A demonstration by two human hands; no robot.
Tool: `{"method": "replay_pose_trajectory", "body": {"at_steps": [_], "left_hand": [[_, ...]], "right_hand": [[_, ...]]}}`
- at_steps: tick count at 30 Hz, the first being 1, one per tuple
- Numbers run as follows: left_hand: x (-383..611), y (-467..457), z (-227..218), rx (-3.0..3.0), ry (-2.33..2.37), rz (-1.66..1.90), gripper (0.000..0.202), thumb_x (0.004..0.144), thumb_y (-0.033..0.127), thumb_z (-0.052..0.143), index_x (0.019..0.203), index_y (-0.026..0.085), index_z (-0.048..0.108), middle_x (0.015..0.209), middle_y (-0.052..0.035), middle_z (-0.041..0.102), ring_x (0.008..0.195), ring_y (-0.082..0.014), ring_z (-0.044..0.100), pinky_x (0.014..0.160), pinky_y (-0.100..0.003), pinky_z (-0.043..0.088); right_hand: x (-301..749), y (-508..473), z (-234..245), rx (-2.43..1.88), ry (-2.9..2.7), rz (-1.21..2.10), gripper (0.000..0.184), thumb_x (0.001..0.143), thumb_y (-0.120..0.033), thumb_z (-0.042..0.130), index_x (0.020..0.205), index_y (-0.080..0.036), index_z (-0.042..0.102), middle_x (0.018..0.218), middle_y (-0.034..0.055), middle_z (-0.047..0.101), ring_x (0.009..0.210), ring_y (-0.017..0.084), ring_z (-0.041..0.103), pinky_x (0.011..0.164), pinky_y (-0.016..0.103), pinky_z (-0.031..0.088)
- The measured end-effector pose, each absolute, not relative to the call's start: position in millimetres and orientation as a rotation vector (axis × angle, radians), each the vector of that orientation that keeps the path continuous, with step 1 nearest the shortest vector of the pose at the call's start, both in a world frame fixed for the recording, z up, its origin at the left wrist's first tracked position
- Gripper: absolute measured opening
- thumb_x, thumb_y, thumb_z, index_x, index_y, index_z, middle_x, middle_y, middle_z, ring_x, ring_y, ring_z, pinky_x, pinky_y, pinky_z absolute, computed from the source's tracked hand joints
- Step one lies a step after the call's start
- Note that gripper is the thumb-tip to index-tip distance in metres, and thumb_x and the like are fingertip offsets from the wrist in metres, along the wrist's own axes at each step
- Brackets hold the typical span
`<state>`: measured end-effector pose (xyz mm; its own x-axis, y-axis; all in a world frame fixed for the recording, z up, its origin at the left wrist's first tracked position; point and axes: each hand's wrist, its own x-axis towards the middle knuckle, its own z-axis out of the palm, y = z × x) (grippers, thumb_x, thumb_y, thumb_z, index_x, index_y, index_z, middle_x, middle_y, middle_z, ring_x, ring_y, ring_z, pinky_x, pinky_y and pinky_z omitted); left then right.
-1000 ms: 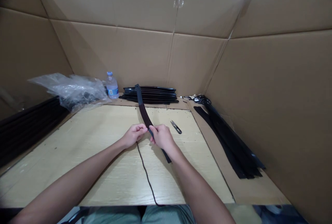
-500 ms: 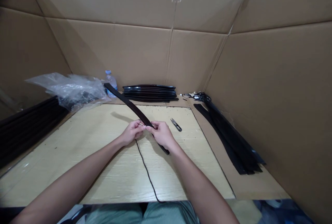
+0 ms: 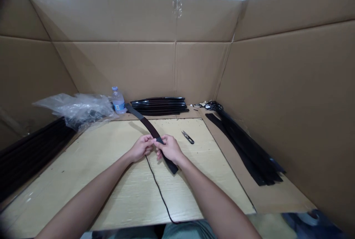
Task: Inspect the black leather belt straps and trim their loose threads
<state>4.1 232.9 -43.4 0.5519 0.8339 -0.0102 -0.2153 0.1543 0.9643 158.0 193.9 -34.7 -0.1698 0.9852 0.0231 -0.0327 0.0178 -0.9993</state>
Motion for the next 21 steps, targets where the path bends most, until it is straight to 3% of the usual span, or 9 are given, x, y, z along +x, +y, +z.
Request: {"method": "replay_pose_trajectory", "body": {"at_steps": [7, 21], "left_hand": [[0.9, 241.5, -41.9, 1.05, 0.65, 0.721, 0.031, 0.07, 0.028, 0.072, 0.068, 0.016, 0.043, 0.047, 0.0115, 0.026, 0.036, -0.0005, 0.015, 0.037, -0.018, 0.005], [2.7, 247.4, -41.0, 1.038, 0.633, 0.744, 0.031, 0.064, 0.026, 0.075, 0.067, 0.013, 0.047, 0.048, 0.0117, 0.025, 0.038, 0.0, 0.014, 0.037, -0.018, 0.004]], "right_hand": [[161.6, 203.7, -43.4, -1.039, -1.378, 1.386, 0.038, 0.072, -0.044, 0.064, 0.087, -0.021, 0.038, 0.048, -0.0088, 0.053, 0.034, 0.01, 0.048, 0.03, 0.019, 0.039], [169.8, 212.6, -46.9, -0.984, -1.487, 1.359, 0.041, 0.071, -0.052, 0.064, 0.084, -0.018, 0.046, 0.05, -0.0052, 0.056, 0.037, 0.01, 0.049, 0.037, 0.021, 0.039]]}}
